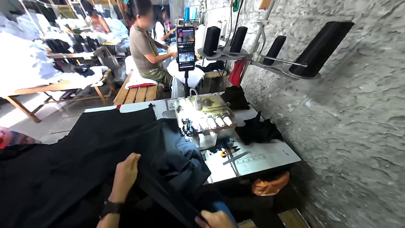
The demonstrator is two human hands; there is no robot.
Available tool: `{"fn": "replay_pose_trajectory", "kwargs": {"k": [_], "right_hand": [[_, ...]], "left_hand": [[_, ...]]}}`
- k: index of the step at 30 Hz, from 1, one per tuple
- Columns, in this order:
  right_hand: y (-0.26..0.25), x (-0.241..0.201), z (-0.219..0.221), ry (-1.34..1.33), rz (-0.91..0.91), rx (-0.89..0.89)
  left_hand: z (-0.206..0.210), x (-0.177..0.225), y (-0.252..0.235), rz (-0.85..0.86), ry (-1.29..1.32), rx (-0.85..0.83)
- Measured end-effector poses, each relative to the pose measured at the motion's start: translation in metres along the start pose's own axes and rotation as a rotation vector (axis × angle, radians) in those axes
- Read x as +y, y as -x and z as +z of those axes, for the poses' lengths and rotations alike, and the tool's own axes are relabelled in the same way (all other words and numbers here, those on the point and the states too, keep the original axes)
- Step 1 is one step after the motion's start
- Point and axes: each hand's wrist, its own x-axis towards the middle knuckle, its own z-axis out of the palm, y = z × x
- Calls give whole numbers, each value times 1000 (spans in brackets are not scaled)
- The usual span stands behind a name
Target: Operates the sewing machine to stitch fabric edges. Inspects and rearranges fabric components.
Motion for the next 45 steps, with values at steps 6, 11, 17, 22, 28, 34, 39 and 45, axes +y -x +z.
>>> {"fn": "replay_pose_trajectory", "kwargs": {"k": [6,11,17,22,28,34,39,45], "right_hand": [[-26,-7,-59,29,-409,43],[-36,-42,-63,-358,-512,175],[-29,-39,-27,-782,-264,347],[-29,-35,-33,-809,-381,306],[-32,-25,-71,126,-660,636],[-30,-32,-65,-463,-635,34],[-22,-38,-71,-555,-491,-100],[-26,-37,-76,153,-389,161]], "left_hand": [[-35,149,38,647,364,-405],[-24,166,53,283,1157,-145],[-9,149,133,-169,1535,-371],[-36,137,112,49,832,-120],[-94,136,108,173,790,-420],[-82,141,112,-12,1145,-359],[-96,145,105,-70,958,-271],[-111,150,99,212,92,-314]]}}
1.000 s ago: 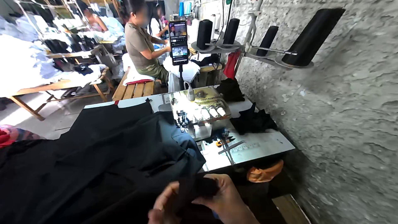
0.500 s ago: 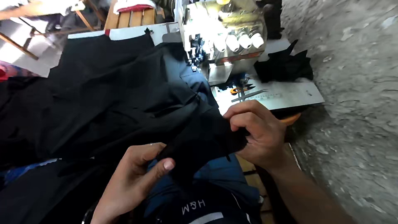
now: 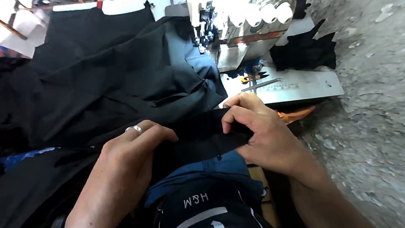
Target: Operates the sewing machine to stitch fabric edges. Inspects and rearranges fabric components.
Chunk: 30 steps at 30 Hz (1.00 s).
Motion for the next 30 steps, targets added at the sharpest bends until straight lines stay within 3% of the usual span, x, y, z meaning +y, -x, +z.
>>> {"fn": "replay_pose_trajectory", "kwargs": {"k": [6,12,15,27,30], "right_hand": [[-1,0,6,-43,-10,99],[2,-1,7,-493,157,170],[3,-2,10,-616,220,180],[2,-6,24,-850,282,283],[-2,-5,23,-825,344,203]], "left_hand": [[17,12,0,17,-241,25],[22,1,-4,-34,445,126],[27,2,-5,-52,534,154],[36,10,-9,-143,360,340],[42,6,-14,-135,325,404]]}}
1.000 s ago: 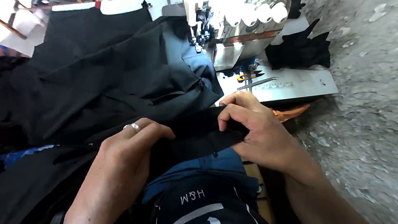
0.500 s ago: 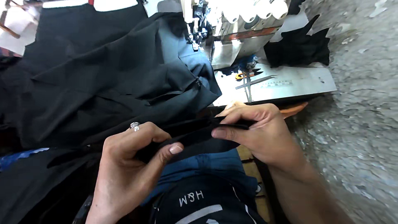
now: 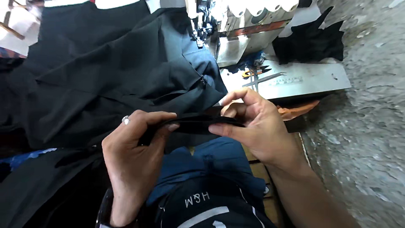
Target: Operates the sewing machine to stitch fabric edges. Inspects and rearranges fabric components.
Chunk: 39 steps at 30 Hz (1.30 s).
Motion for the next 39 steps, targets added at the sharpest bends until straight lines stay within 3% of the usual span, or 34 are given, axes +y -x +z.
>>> {"fn": "replay_pose_trajectory", "kwargs": {"k": [7,13,19,30,34,39], "right_hand": [[-6,9,1,-25,24,-82],[-8,0,-22,60,203,-292],[-7,1,-28,233,177,-179],[-22,14,-33,150,66,-62],[-33,22,-28,55,62,-44],[-67,23,-18,-55,13,36]], "left_hand": [[8,-1,-4,-112,151,-3],[2,-7,-17,-117,97,-48],[5,-14,-26,-129,79,-64],[17,-23,-49,-146,65,-52],[19,-33,-63,-71,-1,-62],[7,-28,-127,232,-294,-31]]}}
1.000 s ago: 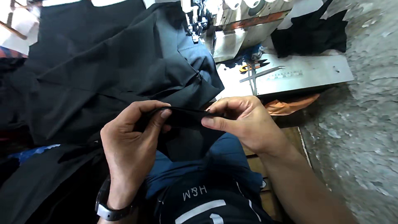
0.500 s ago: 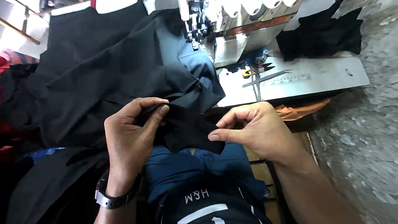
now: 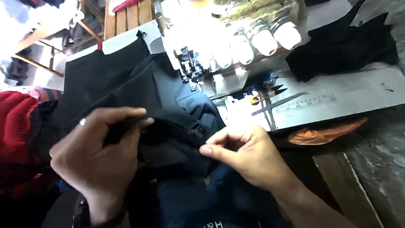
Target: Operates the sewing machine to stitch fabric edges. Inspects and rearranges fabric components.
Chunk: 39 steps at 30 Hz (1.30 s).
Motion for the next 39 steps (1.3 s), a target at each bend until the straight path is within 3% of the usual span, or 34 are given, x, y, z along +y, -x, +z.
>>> {"fn": "replay_pose_trajectory", "kwargs": {"k": [4,10,20,25,28,32,36,39], "right_hand": [[-39,21,-13,190,-11,153],[-54,31,-32,44,216,2],[-53,35,-36,4,238,-13],[-55,49,-34,196,91,13],[-54,51,-31,89,96,-56],[-36,42,-23,63,189,-80],[-29,33,-17,214,84,-59],[-31,27,-19,308,31,-128]], "left_hand": [[57,-22,-46,102,-83,55],[103,-48,-38,42,86,49],[106,-54,-36,28,110,37],[107,-55,-38,25,71,20],[103,-53,-35,24,23,-4],[86,-42,-33,26,-82,-116],[73,-25,-50,-33,-166,-321],[76,-25,-47,-100,-222,-345]]}}
